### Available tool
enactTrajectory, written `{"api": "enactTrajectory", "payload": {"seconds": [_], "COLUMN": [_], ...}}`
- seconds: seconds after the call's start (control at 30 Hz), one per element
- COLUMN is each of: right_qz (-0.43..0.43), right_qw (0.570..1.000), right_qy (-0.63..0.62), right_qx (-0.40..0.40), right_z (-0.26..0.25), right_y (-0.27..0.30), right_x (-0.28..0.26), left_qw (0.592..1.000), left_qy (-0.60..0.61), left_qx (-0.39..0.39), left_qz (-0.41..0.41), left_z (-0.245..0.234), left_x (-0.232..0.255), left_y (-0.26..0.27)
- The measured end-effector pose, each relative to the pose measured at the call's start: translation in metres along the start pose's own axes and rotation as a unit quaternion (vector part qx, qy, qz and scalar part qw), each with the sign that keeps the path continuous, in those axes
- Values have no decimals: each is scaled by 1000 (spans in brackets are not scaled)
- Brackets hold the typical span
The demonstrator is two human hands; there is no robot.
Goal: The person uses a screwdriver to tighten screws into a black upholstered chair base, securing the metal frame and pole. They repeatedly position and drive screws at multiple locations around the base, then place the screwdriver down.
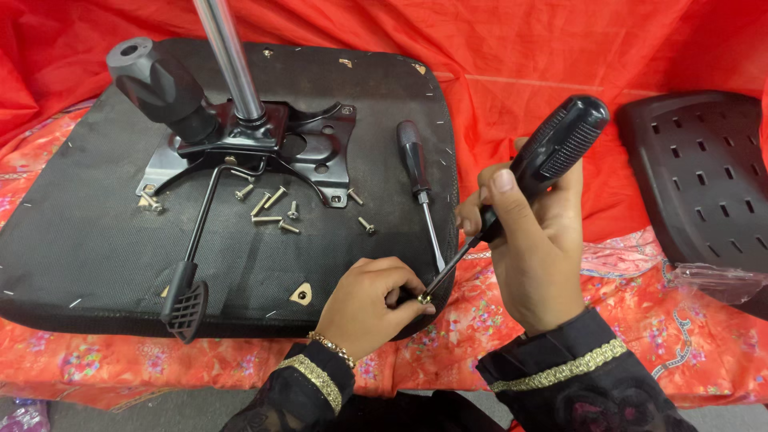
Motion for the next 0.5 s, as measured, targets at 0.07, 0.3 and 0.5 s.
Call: {"api": "enactTrajectory", "payload": {"seconds": [0.07, 0.3, 0.5], "right_qz": [8, 57, 32], "right_qw": [1000, 986, 992], "right_qy": [11, 136, 21], "right_qx": [7, -84, -118], "right_z": [8, 30, 33], "right_y": [-5, -11, -24], "right_x": [0, -14, -19], "left_qw": [1000, 1000, 986], "left_qy": [-8, -20, 108], "left_qx": [-1, 9, 48], "left_qz": [-18, -22, -115], "left_z": [0, -5, -4], "left_x": [3, 8, 4], "left_y": [-2, -5, -6]}}
Point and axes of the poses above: each hand's wrist, its own y-axis away from the middle knuckle, its own z-axis out of the palm, x = y × z, the point moved 1 cm from there along -y, towards the middle knuckle, and after that the axes turned 15 degrees about -y, right-handed, at the moved point
